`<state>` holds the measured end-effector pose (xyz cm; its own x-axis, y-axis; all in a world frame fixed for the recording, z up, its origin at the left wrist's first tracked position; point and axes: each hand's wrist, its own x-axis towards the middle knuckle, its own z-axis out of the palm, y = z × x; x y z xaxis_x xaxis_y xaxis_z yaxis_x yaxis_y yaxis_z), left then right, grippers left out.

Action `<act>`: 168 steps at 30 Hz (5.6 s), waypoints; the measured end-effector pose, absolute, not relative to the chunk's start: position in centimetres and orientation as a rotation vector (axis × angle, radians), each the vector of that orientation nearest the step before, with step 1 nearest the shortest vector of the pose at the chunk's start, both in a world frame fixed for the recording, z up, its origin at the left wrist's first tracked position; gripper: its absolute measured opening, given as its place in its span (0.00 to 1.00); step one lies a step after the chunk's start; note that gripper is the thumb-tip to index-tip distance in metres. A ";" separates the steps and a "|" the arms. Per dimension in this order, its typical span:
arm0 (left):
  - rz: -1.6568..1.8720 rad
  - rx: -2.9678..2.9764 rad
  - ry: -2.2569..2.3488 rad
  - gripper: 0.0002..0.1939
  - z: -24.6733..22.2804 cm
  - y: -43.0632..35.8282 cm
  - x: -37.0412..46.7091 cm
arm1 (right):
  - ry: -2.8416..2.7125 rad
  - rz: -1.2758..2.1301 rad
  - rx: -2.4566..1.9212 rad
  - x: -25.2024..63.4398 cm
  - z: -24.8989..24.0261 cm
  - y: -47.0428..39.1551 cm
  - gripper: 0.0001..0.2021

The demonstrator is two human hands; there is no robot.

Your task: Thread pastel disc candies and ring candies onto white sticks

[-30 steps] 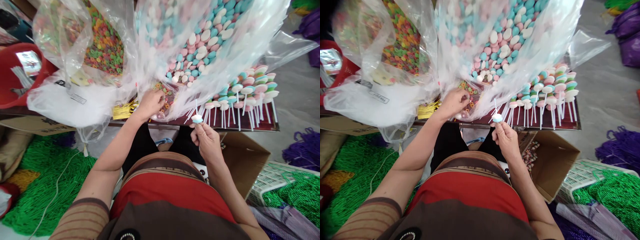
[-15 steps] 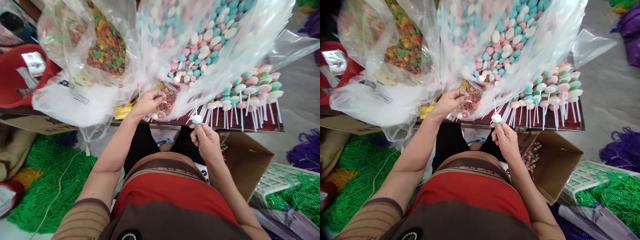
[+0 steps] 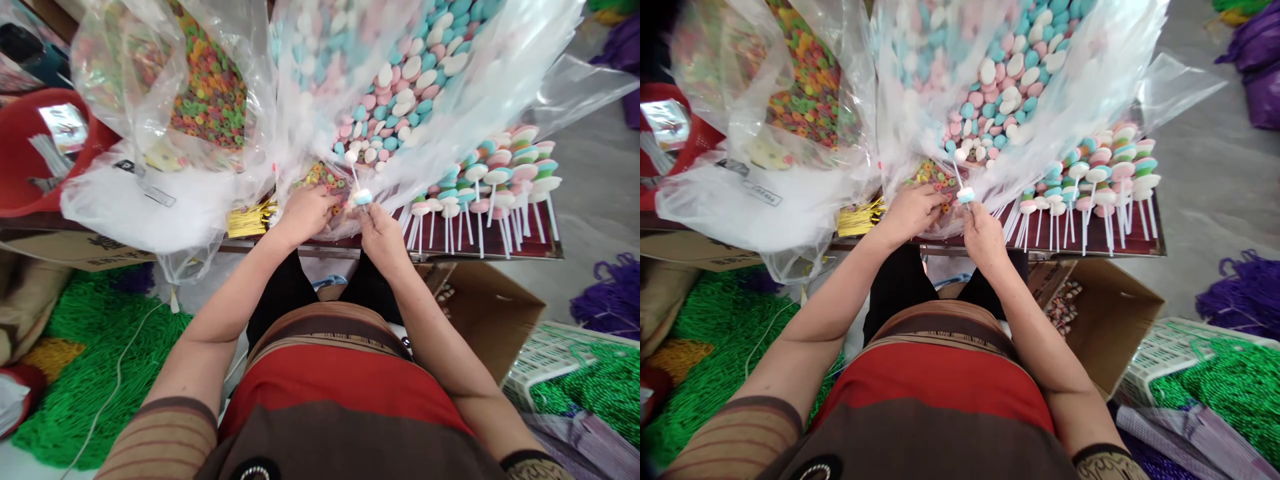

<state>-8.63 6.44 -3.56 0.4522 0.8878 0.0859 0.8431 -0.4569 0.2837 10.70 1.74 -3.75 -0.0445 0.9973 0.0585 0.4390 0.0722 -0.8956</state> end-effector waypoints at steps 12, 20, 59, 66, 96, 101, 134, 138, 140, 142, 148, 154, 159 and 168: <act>0.212 2.668 1.399 0.14 -3.2 6.4 -7.0 | -1.615 0.926 -1.580 11.7 -4.8 0.7 0.14; 0.716 1.929 1.316 0.10 -2.0 6.7 -8.7 | -1.551 0.976 -1.460 12.3 -2.7 -1.3 0.20; 1.026 0.668 0.903 0.16 0.3 4.2 -6.2 | -1.296 1.487 -1.409 12.7 -1.7 -3.9 0.26; 0.938 0.836 0.948 0.23 -0.9 3.6 -5.3 | -1.219 1.511 -1.382 12.1 -1.3 -3.5 0.26; 0.510 2.254 1.512 0.07 -3.9 19.0 -0.2 | -0.921 1.404 -1.319 13.9 -2.6 -2.9 0.19; 0.706 2.010 1.528 0.06 -3.0 18.8 -2.6 | -0.899 1.422 -1.301 13.9 -2.8 -3.0 0.19; 0.582 2.239 1.546 0.06 0.3 17.4 -4.1 | -0.781 1.542 -1.194 14.6 -2.5 -2.3 0.18; 0.839 1.943 1.389 0.08 1.0 15.1 -4.5 | -0.784 1.544 -1.210 14.6 -2.3 -2.3 0.19; 0.942 1.776 1.281 0.08 1.0 13.6 -4.8 | -0.801 1.522 -1.217 14.6 -2.2 -2.3 0.19; 1.003 1.630 1.207 0.08 0.9 11.9 -5.2 | -0.832 1.493 -1.223 14.5 -2.2 -2.4 0.19; 1.037 1.360 1.188 0.10 -1.1 6.9 -7.1 | -0.935 1.458 -1.251 13.7 -2.1 -2.2 0.20; 0.660 1.999 1.752 0.16 -2.0 4.5 -9.3 | -1.026 1.395 -1.294 12.9 -1.4 -1.3 0.24; 0.244 2.288 1.786 0.21 -1.2 3.7 -8.9 | -1.219 1.454 -1.417 13.1 -1.0 -1.1 0.24; 0.319 2.304 1.718 0.15 -1.6 5.5 -7.0 | -1.624 1.344 -1.652 13.8 -1.3 -1.3 0.19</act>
